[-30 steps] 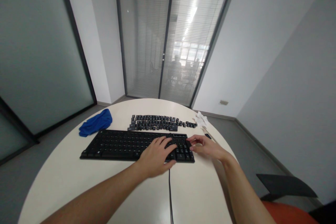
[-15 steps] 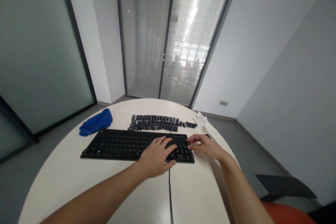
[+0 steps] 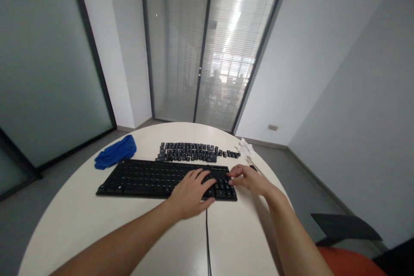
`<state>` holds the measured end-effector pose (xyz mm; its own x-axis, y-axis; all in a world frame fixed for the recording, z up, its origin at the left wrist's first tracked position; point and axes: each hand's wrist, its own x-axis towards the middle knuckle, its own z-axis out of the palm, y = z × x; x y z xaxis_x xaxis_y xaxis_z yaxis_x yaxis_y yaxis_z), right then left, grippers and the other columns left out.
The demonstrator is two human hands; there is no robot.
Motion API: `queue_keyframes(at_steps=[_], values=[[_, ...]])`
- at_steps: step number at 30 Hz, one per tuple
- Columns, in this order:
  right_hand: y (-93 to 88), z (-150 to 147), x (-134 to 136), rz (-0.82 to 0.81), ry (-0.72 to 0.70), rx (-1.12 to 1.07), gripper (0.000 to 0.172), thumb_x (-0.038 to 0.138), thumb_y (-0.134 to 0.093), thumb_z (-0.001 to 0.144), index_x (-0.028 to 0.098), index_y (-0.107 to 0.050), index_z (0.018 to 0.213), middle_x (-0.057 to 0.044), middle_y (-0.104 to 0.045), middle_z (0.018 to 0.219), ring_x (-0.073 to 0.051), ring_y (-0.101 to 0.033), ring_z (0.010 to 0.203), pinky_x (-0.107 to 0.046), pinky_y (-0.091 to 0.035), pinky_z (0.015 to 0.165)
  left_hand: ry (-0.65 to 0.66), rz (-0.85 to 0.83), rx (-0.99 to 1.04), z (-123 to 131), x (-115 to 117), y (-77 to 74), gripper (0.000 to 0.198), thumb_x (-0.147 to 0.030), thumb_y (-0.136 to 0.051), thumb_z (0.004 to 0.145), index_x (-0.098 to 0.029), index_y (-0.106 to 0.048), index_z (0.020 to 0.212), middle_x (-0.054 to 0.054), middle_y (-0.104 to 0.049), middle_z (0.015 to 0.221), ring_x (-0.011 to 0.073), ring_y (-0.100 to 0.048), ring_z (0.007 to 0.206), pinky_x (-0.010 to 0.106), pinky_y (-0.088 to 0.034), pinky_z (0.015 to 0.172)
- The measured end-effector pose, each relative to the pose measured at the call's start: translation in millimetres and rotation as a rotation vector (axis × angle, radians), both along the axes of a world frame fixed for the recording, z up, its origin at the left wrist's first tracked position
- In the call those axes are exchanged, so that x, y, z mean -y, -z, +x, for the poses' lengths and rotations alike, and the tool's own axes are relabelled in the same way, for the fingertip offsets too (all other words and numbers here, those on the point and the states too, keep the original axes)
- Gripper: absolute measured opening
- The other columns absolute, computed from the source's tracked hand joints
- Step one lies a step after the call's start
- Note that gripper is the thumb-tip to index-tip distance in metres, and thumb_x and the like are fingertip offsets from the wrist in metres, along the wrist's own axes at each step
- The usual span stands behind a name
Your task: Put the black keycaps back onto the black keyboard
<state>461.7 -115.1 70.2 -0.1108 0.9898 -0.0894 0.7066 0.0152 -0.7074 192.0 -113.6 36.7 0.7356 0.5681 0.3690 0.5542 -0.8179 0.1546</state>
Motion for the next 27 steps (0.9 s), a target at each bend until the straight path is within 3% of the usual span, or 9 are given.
queue_keyframes(at_steps=[3,6,9,12,15,18,22,27], values=[[2.2,2,4,0.046,-0.042,-0.027,0.037,0.046,-0.072,0.073,0.017,-0.078,0.095,-0.01,-0.066,0.115,-0.021,-0.063,0.088,-0.03,-0.049,0.078,0.007,-0.006,0.007,0,-1,0.2,0.05,-0.046,-0.058,0.088,-0.026,-0.051,0.134,0.009,-0.047,0.144,0.0325,-0.041,0.133,0.052,-0.035,0.11],[9.2,7,2,0.03,-0.082,-0.055,0.038,0.05,-0.067,0.078,0.018,-0.078,0.095,-0.008,-0.071,0.099,-0.02,-0.061,0.083,-0.03,-0.048,0.075,0.009,-0.01,0.02,-1,-2,1.7,0.051,-0.046,-0.058,0.089,-0.026,-0.051,0.134,0.009,-0.047,0.144,0.032,-0.041,0.133,0.051,-0.034,0.11],[16.8,10,-3,0.003,-0.003,-0.077,0.042,0.047,-0.07,0.074,0.016,-0.076,0.101,-0.006,-0.071,0.085,-0.019,-0.059,0.074,-0.031,-0.046,0.071,0.01,-0.009,0.031,0,-3,3.4,0.05,-0.046,-0.056,0.089,-0.026,-0.051,0.134,0.008,-0.047,0.145,0.0321,-0.04,0.133,0.051,-0.034,0.11],[19.9,10,-5,0.013,0.005,-0.094,0.041,0.043,-0.072,0.073,0.016,-0.075,0.103,-0.006,-0.072,0.085,-0.019,-0.059,0.075,-0.031,-0.046,0.072,0.009,-0.009,0.034,0,-3,3.2,0.049,-0.045,-0.056,0.089,-0.026,-0.051,0.134,0.008,-0.047,0.144,0.032,-0.04,0.134,0.052,-0.034,0.11],[22.5,8,-9,0.103,0.006,-0.083,0.031,0.043,-0.067,0.078,0.017,-0.074,0.093,-0.006,-0.072,0.087,-0.02,-0.061,0.081,-0.031,-0.046,0.076,0.002,-0.014,0.018,0,-2,0.7,0.05,-0.046,-0.057,0.089,-0.026,-0.051,0.135,0.008,-0.047,0.144,0.0319,-0.04,0.133,0.052,-0.034,0.11],[31.7,11,-20,0.241,0.149,-0.011,0.03,0.044,-0.057,0.085,0.017,-0.07,0.088,-0.007,-0.071,0.086,-0.02,-0.062,0.078,-0.031,-0.046,0.075,-0.008,-0.022,-0.003,-1,-1,-1.7,0.051,-0.047,-0.057,0.089,-0.026,-0.05,0.136,0.008,-0.047,0.145,0.0324,-0.04,0.134,0.052,-0.034,0.111],[48.6,23,-37,0.396,0.401,0.17,0.039,0.036,-0.056,0.085,0.016,-0.06,0.118,-0.012,-0.066,0.111,-0.02,-0.062,0.079,-0.032,-0.047,0.079,-0.003,-0.03,-0.004,-1,-1,-2.3,0.05,-0.048,-0.056,0.09,-0.027,-0.05,0.136,0.008,-0.047,0.145,0.0323,-0.041,0.134,0.052,-0.034,0.111],[52.2,25,-41,0.376,0.431,0.322,0.058,0.032,-0.055,0.085,0.017,-0.045,0.14,-0.014,-0.054,0.135,-0.019,-0.063,0.083,-0.034,-0.047,0.085,0.004,-0.03,0.004,-2,-1,-1.0,0.051,-0.047,-0.056,0.09,-0.027,-0.049,0.136,0.009,-0.046,0.146,0.0325,-0.04,0.135,0.053,-0.034,0.11]])
